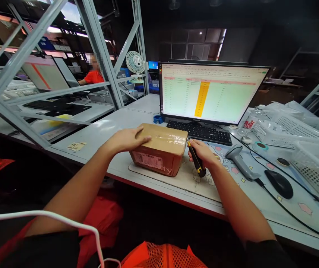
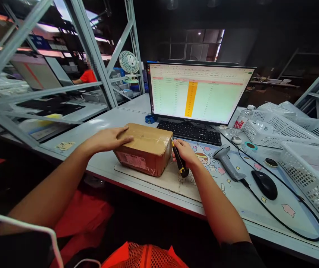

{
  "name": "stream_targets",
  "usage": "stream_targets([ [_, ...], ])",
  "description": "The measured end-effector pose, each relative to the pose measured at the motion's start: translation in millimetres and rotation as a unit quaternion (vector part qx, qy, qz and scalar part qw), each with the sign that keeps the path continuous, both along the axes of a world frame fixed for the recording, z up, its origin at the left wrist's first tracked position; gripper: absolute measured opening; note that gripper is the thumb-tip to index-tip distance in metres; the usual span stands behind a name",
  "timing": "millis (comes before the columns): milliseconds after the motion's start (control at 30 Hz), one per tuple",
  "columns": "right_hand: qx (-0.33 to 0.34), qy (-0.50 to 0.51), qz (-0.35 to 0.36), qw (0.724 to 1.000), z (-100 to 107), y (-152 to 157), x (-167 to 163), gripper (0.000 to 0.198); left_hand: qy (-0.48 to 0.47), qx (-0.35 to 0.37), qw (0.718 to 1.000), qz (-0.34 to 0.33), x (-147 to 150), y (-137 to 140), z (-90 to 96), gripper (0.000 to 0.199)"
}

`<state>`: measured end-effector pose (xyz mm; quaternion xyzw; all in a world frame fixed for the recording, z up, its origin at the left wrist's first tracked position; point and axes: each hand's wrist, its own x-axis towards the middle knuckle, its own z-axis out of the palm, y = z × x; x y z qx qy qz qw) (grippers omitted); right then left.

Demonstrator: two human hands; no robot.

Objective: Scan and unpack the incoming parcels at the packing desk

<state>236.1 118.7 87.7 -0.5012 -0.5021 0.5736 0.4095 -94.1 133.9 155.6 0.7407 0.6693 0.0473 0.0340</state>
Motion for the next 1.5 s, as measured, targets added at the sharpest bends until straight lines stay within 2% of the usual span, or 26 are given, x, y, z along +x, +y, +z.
stream_targets([
  [133, -0.002, -0.011, 0.005, 1.0, 4, -3, 3, 0.028, -0.03, 0.09, 0.992, -0.089, -3, -25, -24.7, 0.101],
  [233, 0.005, -0.033, 0.009, 0.999, 9, -11, 1, 0.03, -0.021, 0.159, 0.983, -0.084, 1, -29, -41.0, 0.092],
  [300, 0.01, -0.05, 0.005, 0.999, 13, -15, -1, 0.031, -0.012, 0.173, 0.982, -0.076, 4, -29, -45.4, 0.087],
  [533, -0.008, -0.076, 0.003, 0.997, 21, -27, -6, 0.032, 0.006, 0.177, 0.982, -0.06, 11, -31, -42.7, 0.085],
  [767, -0.06, -0.039, 0.026, 0.997, 17, -46, -4, 0.034, 0.003, 0.159, 0.985, -0.068, 10, -35, -40.5, 0.087],
  [1033, -0.068, -0.028, 0.004, 0.997, 19, -60, -13, 0.032, -0.007, 0.149, 0.986, -0.069, 11, -37, -38.4, 0.085],
  [1233, -0.057, -0.034, 0.024, 0.998, 19, -72, -15, 0.03, -0.016, 0.144, 0.987, -0.072, 14, -34, -35.3, 0.087],
  [1333, -0.029, -0.064, 0.046, 0.997, 17, -69, 5, 0.041, -0.024, 0.201, 0.975, -0.095, 17, -43, -43.4, 0.083],
  [1400, 0.026, -0.121, 0.028, 0.992, 23, -62, 24, 0.049, -0.046, 0.278, 0.949, -0.141, 22, -50, -56.8, 0.072],
  [1467, 0.108, -0.216, -0.004, 0.97, 39, -51, 38, 0.047, -0.087, 0.349, 0.913, -0.195, 28, -52, -74.3, 0.061],
  [1500, 0.154, -0.274, -0.013, 0.949, 50, -44, 41, 0.042, -0.109, 0.375, 0.896, -0.211, 31, -51, -83.2, 0.057],
])
